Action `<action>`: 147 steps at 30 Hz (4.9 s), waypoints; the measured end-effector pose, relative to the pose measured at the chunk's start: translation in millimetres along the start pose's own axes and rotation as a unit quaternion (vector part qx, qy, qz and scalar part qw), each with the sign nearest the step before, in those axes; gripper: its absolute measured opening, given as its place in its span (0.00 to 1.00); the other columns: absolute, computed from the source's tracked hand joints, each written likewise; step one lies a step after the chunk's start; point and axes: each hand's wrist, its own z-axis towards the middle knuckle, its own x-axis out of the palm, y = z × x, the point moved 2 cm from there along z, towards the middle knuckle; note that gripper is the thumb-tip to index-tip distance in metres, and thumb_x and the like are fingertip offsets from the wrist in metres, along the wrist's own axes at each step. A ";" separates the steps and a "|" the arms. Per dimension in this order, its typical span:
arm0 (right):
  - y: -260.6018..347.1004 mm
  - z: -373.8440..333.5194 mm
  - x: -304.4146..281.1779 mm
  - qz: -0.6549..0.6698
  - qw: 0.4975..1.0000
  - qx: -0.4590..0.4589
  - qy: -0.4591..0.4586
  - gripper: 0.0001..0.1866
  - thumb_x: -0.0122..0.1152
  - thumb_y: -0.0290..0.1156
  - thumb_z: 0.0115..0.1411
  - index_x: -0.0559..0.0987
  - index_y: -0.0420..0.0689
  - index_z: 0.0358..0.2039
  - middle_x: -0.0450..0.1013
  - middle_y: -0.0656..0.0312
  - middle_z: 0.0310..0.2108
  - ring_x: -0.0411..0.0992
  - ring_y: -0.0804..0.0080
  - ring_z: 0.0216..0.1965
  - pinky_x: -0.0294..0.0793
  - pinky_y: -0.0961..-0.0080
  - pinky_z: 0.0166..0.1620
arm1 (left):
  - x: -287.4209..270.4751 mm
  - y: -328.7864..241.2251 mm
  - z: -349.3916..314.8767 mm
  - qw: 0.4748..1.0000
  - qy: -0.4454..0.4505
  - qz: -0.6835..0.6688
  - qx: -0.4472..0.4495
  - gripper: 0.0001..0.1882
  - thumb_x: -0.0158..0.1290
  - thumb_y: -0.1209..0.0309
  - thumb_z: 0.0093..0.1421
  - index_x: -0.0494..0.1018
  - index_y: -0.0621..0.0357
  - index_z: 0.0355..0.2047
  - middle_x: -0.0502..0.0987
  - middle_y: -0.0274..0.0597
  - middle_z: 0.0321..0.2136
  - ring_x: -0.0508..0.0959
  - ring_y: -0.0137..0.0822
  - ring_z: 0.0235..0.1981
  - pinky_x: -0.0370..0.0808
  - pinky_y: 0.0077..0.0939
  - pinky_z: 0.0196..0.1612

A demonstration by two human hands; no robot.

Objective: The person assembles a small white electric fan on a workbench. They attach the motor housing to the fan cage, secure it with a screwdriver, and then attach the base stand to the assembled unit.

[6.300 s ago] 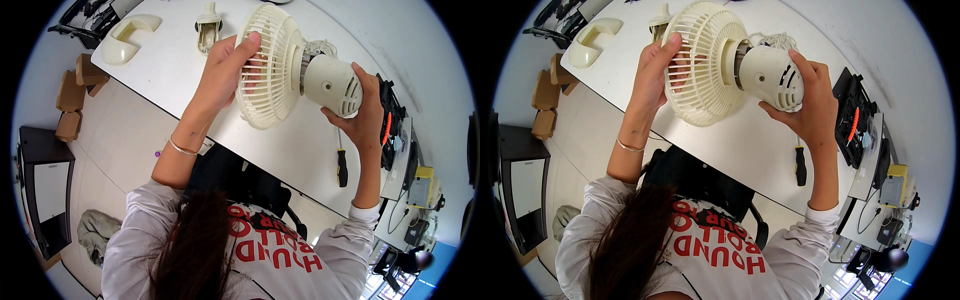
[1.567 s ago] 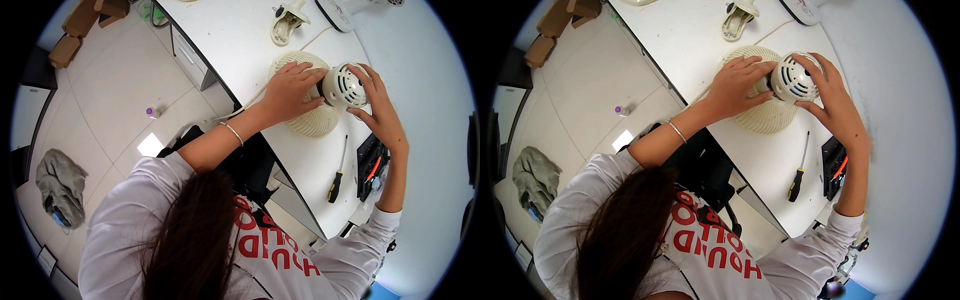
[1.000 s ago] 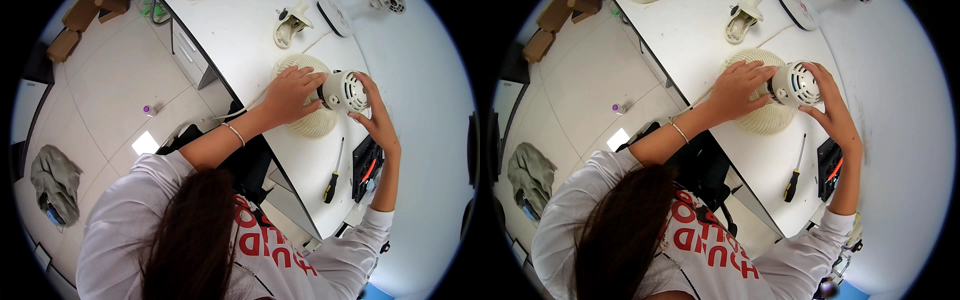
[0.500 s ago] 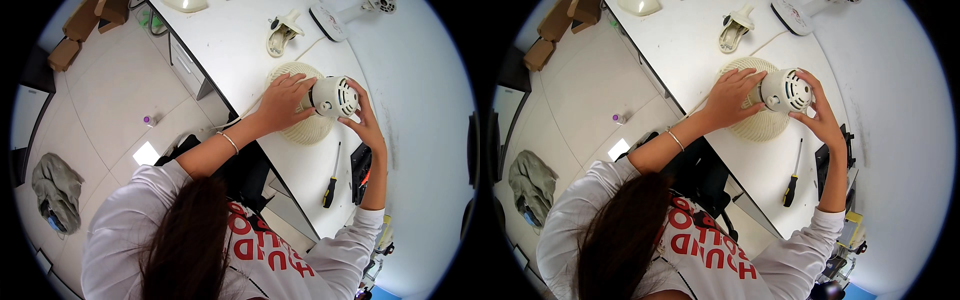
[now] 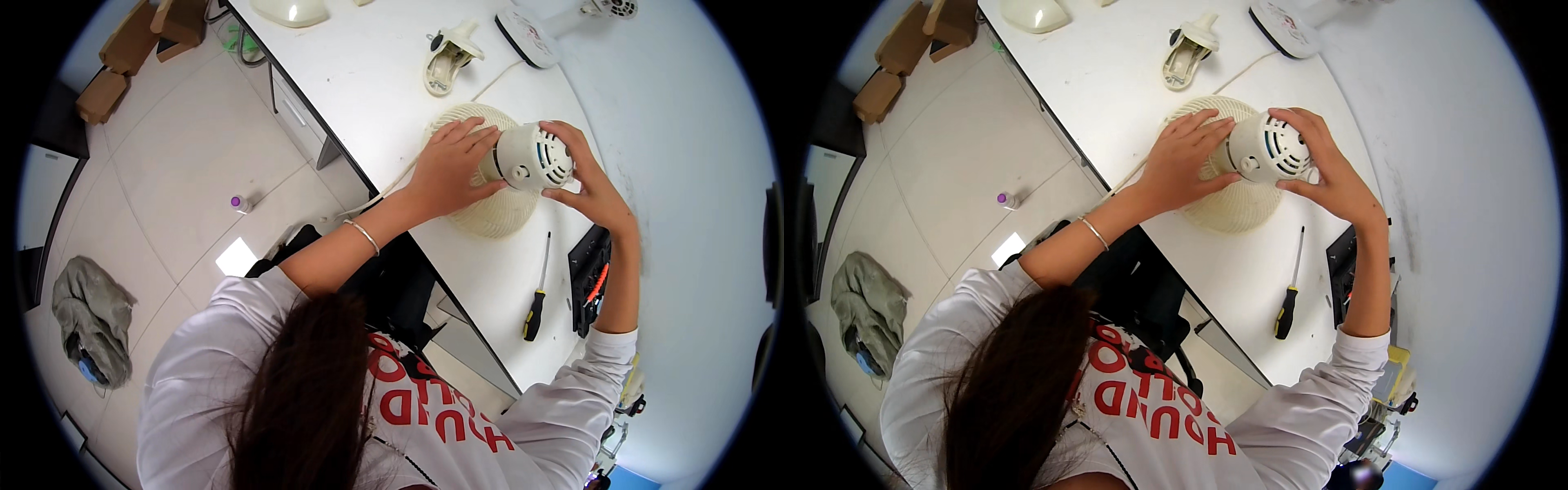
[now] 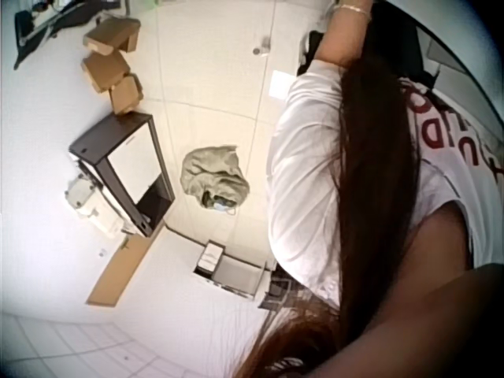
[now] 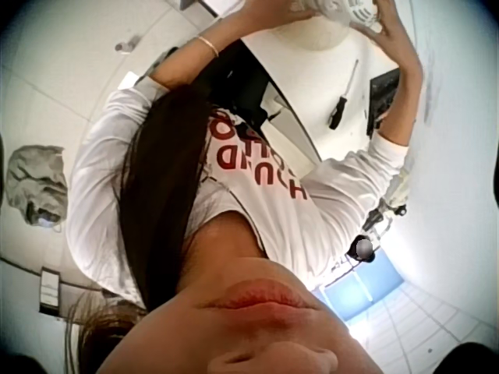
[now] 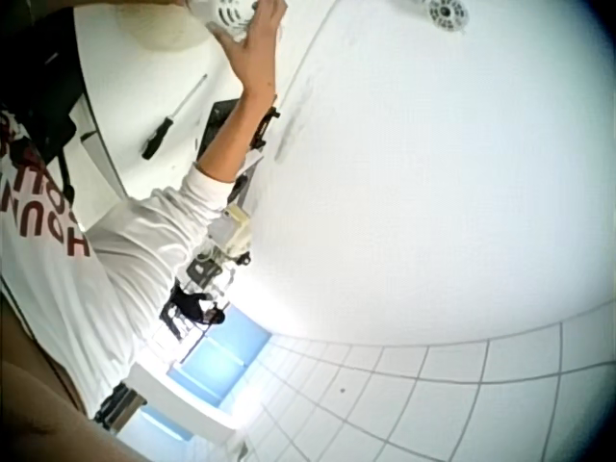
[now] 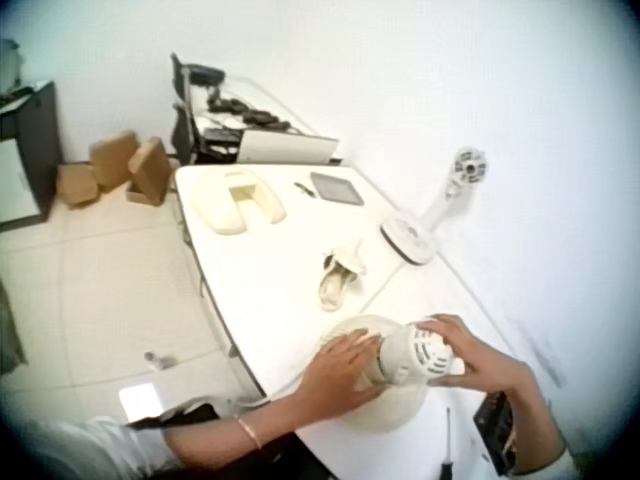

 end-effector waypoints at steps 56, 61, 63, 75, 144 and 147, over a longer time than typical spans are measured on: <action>-50.8 -68.7 93.6 0.237 0.911 0.070 -0.329 0.51 0.70 0.33 0.50 0.45 0.46 0.67 0.53 0.51 0.64 0.56 0.60 0.62 0.63 0.61 0.59 | -1.8 -6.5 85.3 0.868 0.408 -0.254 -0.126 0.53 0.71 0.65 0.36 0.56 0.62 0.61 0.67 0.45 0.56 0.65 0.36 0.59 0.58 0.33 0.63; -51.6 -69.4 110.9 0.151 0.912 0.135 -0.357 0.58 0.74 0.40 0.44 0.44 0.45 0.67 0.59 0.50 0.60 0.61 0.58 0.58 0.64 0.61 0.58 | -2.9 -2.8 83.9 0.883 0.387 -0.248 -0.096 0.50 0.72 0.68 0.35 0.60 0.61 0.59 0.70 0.42 0.53 0.67 0.35 0.57 0.61 0.31 0.62; -48.9 -71.7 113.4 0.123 0.907 0.160 -0.369 0.58 0.72 0.42 0.45 0.44 0.41 0.67 0.63 0.47 0.55 0.64 0.54 0.55 0.65 0.64 0.57 | -0.5 -1.0 86.7 0.869 0.402 -0.266 -0.112 0.50 0.72 0.68 0.33 0.61 0.61 0.59 0.70 0.42 0.53 0.67 0.35 0.57 0.60 0.31 0.62; -39.2 -88.4 139.6 -0.020 0.889 0.206 -0.409 0.33 0.65 0.44 0.50 0.69 0.41 0.53 0.72 0.56 0.41 0.71 0.60 0.41 0.68 0.67 0.46 | -5.8 14.3 87.0 0.876 0.400 -0.232 -0.138 0.44 0.73 0.71 0.33 0.64 0.64 0.53 0.75 0.40 0.45 0.74 0.29 0.46 0.70 0.27 0.52; -55.4 -68.4 105.5 0.255 0.870 0.051 -0.419 0.45 0.75 0.40 0.42 0.61 0.43 0.58 0.68 0.50 0.50 0.67 0.54 0.52 0.69 0.64 0.55 | -1.4 5.8 83.7 0.877 0.406 -0.222 -0.126 0.51 0.73 0.67 0.33 0.58 0.61 0.58 0.68 0.45 0.53 0.66 0.36 0.57 0.61 0.33 0.60; -60.8 -69.7 104.4 0.309 0.865 0.027 -0.394 0.44 0.75 0.38 0.42 0.61 0.43 0.57 0.68 0.50 0.50 0.68 0.54 0.52 0.69 0.64 0.54 | 3.5 -5.0 82.9 0.878 0.401 -0.228 -0.128 0.51 0.73 0.66 0.33 0.58 0.61 0.58 0.68 0.44 0.53 0.67 0.37 0.56 0.61 0.33 0.60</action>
